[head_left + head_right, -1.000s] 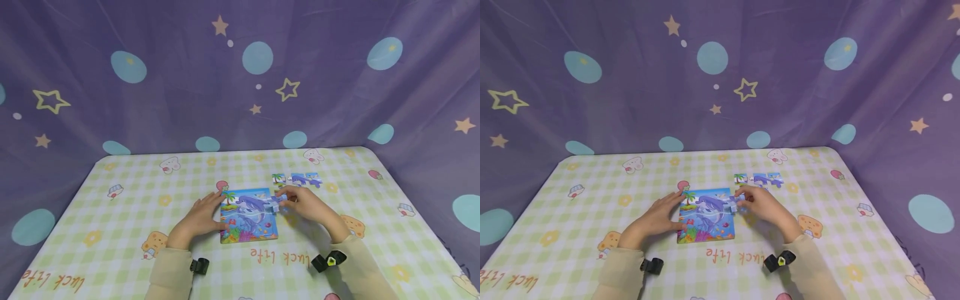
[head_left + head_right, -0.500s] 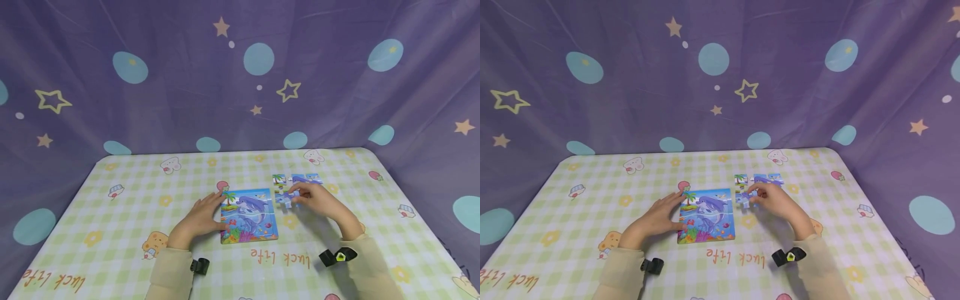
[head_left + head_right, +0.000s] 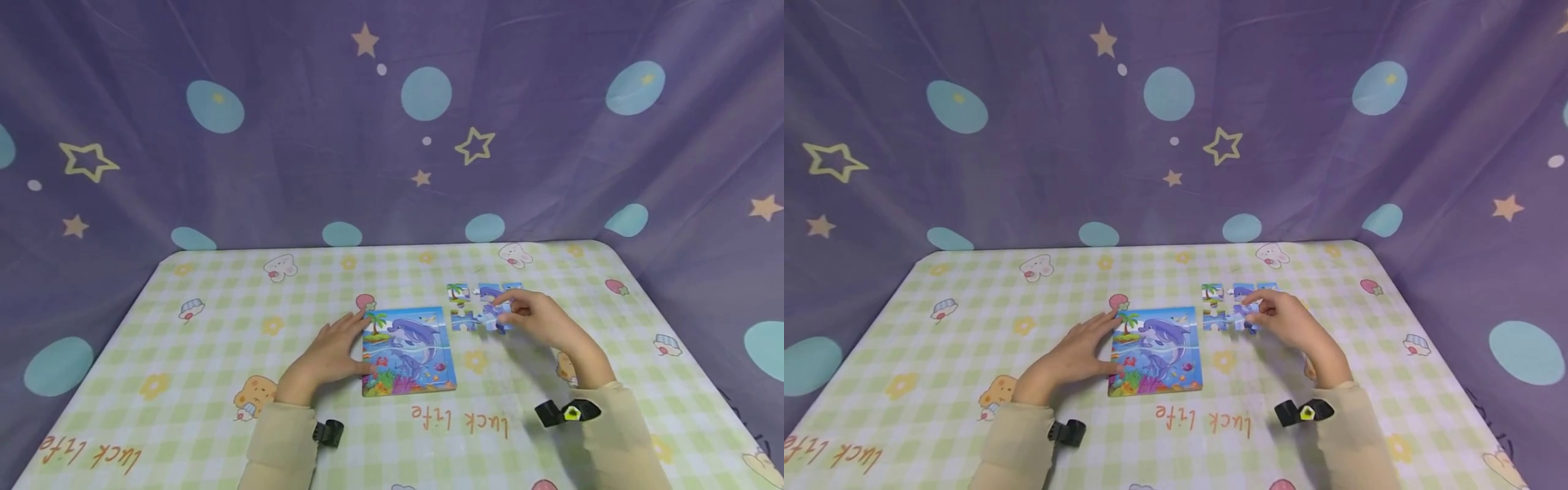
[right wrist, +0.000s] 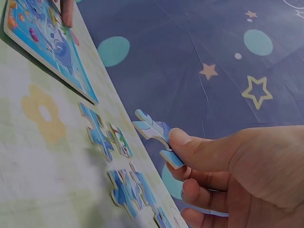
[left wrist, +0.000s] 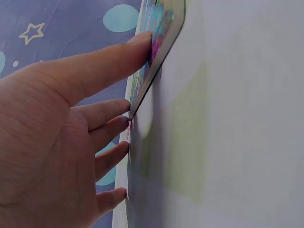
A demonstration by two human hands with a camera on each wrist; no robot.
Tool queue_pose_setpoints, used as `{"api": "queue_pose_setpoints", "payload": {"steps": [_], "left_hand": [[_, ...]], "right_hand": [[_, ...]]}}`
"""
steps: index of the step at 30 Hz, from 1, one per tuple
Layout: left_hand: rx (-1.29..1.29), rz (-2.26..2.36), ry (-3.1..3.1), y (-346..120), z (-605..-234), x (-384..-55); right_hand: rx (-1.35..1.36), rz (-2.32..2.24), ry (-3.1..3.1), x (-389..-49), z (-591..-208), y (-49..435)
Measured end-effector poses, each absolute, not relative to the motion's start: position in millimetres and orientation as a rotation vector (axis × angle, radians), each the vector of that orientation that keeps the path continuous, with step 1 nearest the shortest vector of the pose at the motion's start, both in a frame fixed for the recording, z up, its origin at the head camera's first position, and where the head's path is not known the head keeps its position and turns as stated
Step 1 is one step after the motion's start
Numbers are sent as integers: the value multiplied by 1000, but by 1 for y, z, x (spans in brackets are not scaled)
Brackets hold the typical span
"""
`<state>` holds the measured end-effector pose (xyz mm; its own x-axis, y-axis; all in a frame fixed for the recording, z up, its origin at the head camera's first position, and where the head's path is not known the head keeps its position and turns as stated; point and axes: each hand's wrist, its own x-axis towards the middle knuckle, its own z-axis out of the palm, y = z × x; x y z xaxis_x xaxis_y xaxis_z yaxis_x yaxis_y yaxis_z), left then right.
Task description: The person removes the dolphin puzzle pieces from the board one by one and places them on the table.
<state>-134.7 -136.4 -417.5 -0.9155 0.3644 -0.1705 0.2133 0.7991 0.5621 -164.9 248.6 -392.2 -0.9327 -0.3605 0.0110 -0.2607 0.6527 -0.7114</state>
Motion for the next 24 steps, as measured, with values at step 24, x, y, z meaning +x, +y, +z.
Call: {"api": "queue_pose_setpoints", "payload": {"steps": [24], "left_hand": [[466, 798, 2719, -137, -416, -135]], "right_hand": [[-260, -1237, 2806, -169, -402, 293]]}}
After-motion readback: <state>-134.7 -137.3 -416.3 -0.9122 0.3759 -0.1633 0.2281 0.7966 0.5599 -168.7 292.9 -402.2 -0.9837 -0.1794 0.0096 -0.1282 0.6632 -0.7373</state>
